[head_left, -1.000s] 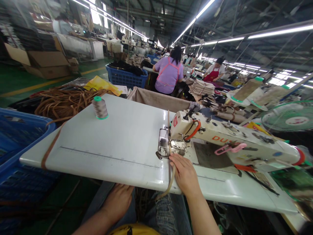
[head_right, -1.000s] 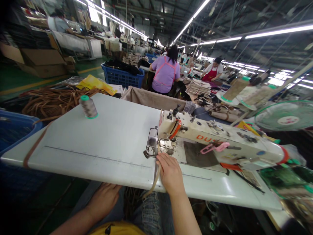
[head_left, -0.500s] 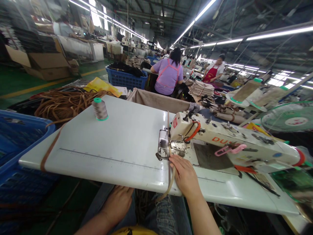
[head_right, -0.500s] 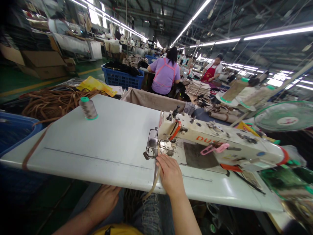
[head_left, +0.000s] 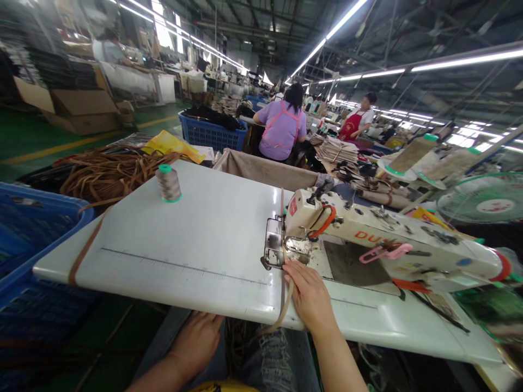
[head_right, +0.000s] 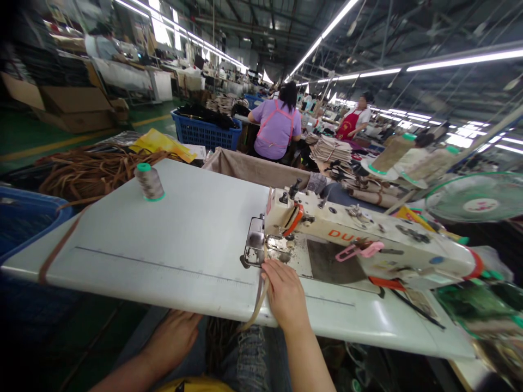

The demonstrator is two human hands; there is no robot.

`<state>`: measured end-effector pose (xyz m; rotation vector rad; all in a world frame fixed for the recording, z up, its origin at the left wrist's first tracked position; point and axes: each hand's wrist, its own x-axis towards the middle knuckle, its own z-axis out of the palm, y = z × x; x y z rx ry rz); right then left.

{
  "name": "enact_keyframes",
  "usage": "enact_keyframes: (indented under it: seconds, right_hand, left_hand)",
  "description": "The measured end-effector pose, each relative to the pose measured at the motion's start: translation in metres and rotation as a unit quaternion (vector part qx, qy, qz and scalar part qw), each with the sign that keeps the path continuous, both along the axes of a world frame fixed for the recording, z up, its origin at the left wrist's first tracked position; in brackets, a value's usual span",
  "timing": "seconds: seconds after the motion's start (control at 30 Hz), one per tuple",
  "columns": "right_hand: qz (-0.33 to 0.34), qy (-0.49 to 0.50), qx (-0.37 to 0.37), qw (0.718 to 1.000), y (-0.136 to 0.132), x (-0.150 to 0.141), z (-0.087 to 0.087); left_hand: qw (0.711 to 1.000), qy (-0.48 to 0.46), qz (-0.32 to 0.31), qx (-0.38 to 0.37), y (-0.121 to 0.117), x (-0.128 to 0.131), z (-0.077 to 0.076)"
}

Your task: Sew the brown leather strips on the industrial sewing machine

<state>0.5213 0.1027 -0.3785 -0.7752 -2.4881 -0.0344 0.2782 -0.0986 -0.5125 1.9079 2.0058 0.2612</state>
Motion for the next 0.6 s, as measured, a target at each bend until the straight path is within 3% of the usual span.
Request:
enact_keyframes:
  seconds: [0.6]
  right_hand:
    - [-0.005, -0.003, 0.001, 1.0, -0.0008, 0.001, -0.0004]
  left_hand:
    - [1.0, -0.007, 0.004, -0.012, 0.0004, 0.0002, 0.0042]
